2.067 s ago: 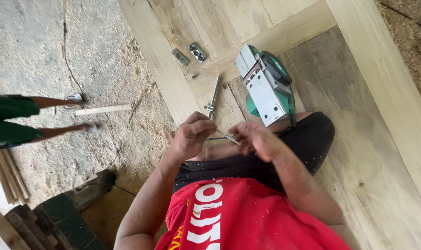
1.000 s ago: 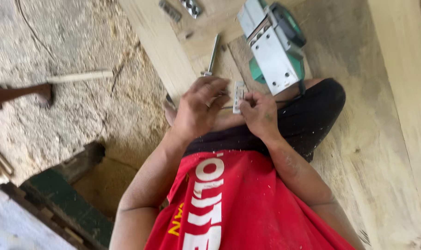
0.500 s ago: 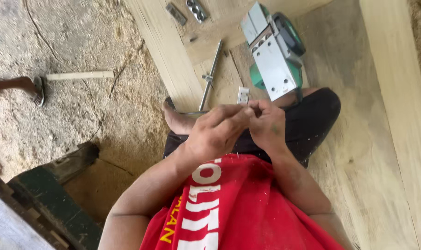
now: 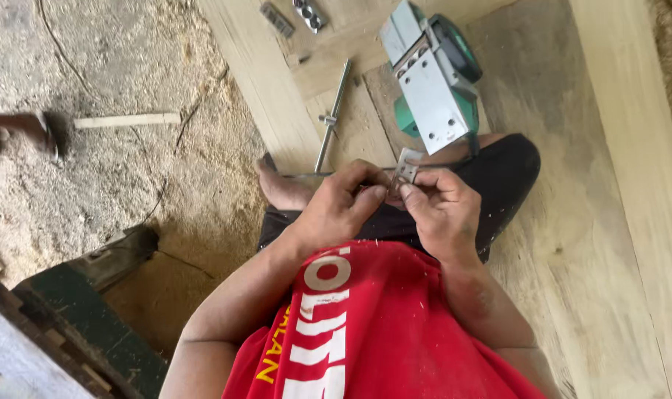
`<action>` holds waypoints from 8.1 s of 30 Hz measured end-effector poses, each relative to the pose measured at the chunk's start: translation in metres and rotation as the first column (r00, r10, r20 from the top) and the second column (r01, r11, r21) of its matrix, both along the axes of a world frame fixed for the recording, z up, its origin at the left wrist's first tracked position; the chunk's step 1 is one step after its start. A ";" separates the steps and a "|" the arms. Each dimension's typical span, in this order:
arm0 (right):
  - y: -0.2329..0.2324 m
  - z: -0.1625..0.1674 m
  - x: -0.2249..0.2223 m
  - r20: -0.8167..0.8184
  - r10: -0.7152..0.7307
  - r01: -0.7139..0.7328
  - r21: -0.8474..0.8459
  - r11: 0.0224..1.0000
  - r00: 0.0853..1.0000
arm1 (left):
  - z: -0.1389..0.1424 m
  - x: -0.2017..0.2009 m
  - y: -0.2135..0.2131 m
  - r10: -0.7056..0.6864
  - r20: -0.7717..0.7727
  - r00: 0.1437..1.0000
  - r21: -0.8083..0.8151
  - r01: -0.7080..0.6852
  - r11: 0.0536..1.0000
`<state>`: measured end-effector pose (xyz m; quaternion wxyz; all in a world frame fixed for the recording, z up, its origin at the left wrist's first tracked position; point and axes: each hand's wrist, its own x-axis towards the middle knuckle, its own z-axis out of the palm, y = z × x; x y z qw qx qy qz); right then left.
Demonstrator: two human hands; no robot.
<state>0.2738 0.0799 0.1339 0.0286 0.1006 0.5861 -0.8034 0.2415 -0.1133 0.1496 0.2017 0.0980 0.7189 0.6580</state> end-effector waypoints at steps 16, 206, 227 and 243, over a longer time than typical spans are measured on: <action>0.004 0.007 0.026 -0.063 -0.035 0.060 0.457 0.887 0.997 | 0.004 -0.007 0.020 0.070 -0.256 0.964 -0.285 -0.145 0.948; 0.063 -0.108 -0.249 0.005 0.094 -0.041 0.925 0.378 0.996 | -0.200 -0.211 0.045 -0.175 -0.511 0.841 -0.450 -0.088 0.889; 0.063 -0.105 -0.250 0.111 0.013 -0.107 0.908 0.406 0.994 | -0.202 -0.208 0.059 -0.160 -0.483 0.861 -0.473 -0.103 0.875; 0.071 -0.107 -0.249 0.022 0.058 -0.044 0.910 0.413 0.998 | -0.179 -0.237 0.084 -0.361 -0.604 0.710 -0.564 -0.061 0.824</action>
